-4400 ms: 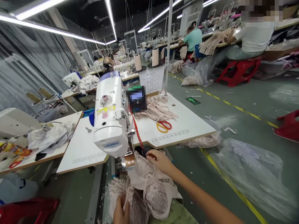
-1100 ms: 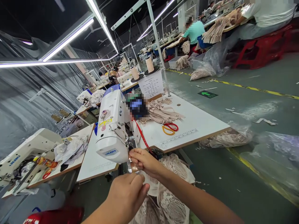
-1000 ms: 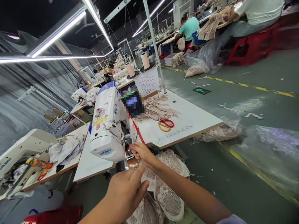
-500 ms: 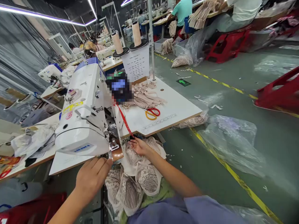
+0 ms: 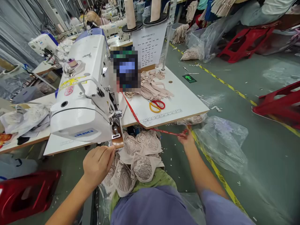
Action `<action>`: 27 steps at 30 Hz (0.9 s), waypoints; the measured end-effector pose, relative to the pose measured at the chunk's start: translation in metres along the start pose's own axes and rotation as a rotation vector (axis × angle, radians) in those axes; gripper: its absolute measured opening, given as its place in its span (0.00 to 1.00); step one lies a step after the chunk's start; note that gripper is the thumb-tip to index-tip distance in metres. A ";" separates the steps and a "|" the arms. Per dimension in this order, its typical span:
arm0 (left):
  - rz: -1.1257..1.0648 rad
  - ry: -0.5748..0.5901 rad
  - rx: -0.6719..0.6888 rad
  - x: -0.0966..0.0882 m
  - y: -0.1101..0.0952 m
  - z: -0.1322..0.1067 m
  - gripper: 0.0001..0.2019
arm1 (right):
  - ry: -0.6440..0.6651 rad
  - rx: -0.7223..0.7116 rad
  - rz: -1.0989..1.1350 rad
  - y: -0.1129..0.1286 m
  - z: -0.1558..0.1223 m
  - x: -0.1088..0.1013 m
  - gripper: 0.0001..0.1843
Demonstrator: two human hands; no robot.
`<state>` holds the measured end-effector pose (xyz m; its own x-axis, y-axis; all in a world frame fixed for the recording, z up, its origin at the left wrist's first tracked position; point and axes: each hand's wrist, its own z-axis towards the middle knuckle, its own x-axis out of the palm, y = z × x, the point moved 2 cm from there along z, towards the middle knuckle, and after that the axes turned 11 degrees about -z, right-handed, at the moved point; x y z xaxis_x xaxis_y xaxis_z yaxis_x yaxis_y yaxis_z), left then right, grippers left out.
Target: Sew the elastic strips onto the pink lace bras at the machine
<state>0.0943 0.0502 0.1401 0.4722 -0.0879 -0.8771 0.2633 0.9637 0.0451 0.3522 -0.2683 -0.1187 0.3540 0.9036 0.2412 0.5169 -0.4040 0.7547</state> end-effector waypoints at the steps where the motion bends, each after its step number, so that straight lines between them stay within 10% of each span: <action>1: -0.010 -0.005 -0.011 0.002 0.000 0.000 0.08 | -0.041 0.002 -0.001 0.002 0.001 -0.016 0.17; 6: -0.052 -0.030 -0.031 0.009 0.003 0.004 0.08 | -0.158 -0.008 -0.038 -0.009 -0.005 -0.064 0.15; 12: -0.104 -0.113 -0.011 0.013 0.005 0.000 0.11 | -0.093 -0.123 -0.136 -0.026 -0.044 -0.065 0.15; 19: -0.200 -0.085 -0.140 0.013 0.006 -0.007 0.07 | 0.390 -0.471 -0.394 -0.029 -0.180 0.011 0.14; 24: -0.236 -0.073 -0.192 0.008 0.003 -0.004 0.05 | 1.080 -0.114 -0.358 -0.040 -0.280 0.088 0.16; 27: -0.235 -0.074 -0.206 0.004 0.001 -0.003 0.04 | 1.244 0.053 -0.278 -0.043 -0.310 0.120 0.17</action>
<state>0.0937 0.0518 0.1352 0.4803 -0.3249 -0.8147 0.1997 0.9450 -0.2591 0.1309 -0.0982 0.0664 -0.7217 0.4707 0.5075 0.4961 -0.1596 0.8535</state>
